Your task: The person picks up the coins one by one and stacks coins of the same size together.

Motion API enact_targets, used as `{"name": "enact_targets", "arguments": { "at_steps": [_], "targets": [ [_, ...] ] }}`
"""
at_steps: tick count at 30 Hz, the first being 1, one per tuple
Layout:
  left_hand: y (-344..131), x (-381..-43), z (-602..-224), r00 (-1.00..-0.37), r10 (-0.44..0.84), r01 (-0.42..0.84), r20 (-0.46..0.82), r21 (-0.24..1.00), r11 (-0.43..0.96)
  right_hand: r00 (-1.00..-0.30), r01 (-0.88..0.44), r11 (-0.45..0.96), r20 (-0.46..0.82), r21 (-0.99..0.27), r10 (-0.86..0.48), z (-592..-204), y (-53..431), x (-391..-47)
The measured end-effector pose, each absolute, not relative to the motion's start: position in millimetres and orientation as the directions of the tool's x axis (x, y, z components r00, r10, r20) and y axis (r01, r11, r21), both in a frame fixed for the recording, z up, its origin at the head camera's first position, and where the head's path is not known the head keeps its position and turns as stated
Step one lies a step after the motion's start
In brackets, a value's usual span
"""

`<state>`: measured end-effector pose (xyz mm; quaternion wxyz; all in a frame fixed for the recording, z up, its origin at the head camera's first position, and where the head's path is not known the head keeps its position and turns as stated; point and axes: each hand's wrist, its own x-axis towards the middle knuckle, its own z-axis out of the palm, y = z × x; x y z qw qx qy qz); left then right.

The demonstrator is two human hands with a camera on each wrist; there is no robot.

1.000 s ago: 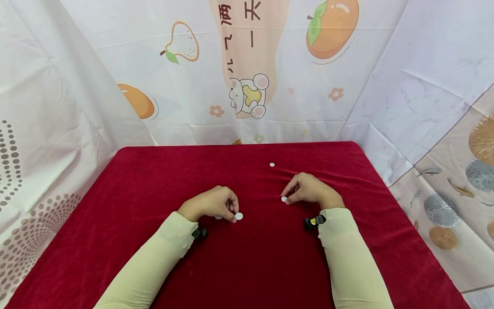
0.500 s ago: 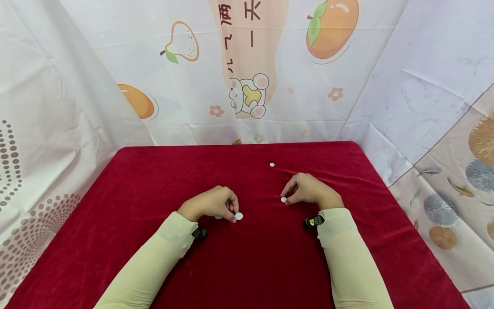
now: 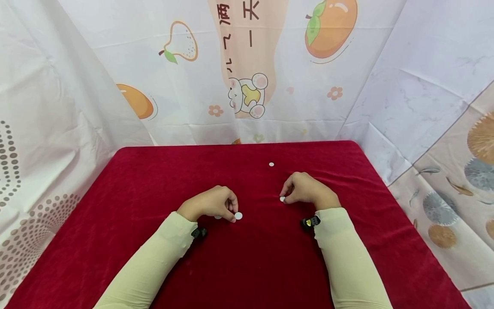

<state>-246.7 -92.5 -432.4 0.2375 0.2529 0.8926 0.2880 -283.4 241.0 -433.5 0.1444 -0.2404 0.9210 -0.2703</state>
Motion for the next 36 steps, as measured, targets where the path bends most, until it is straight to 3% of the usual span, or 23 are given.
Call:
{"name": "enact_targets", "arguments": {
  "at_steps": [22,36],
  "targets": [
    [-94.0,-247.0,-427.9,-0.763,0.579,0.311,-0.288,0.623,0.718,-0.828,-0.387,0.653,-0.067,-0.652,-0.557,-436.0,237.9,-286.9],
    [-92.0,-246.2,-432.7,-0.763,0.579,0.312,-0.288,0.62,0.72,-0.788,-0.49,0.603,0.024,-0.63,-0.615,-434.2,224.9,-258.3]
  ]
}}
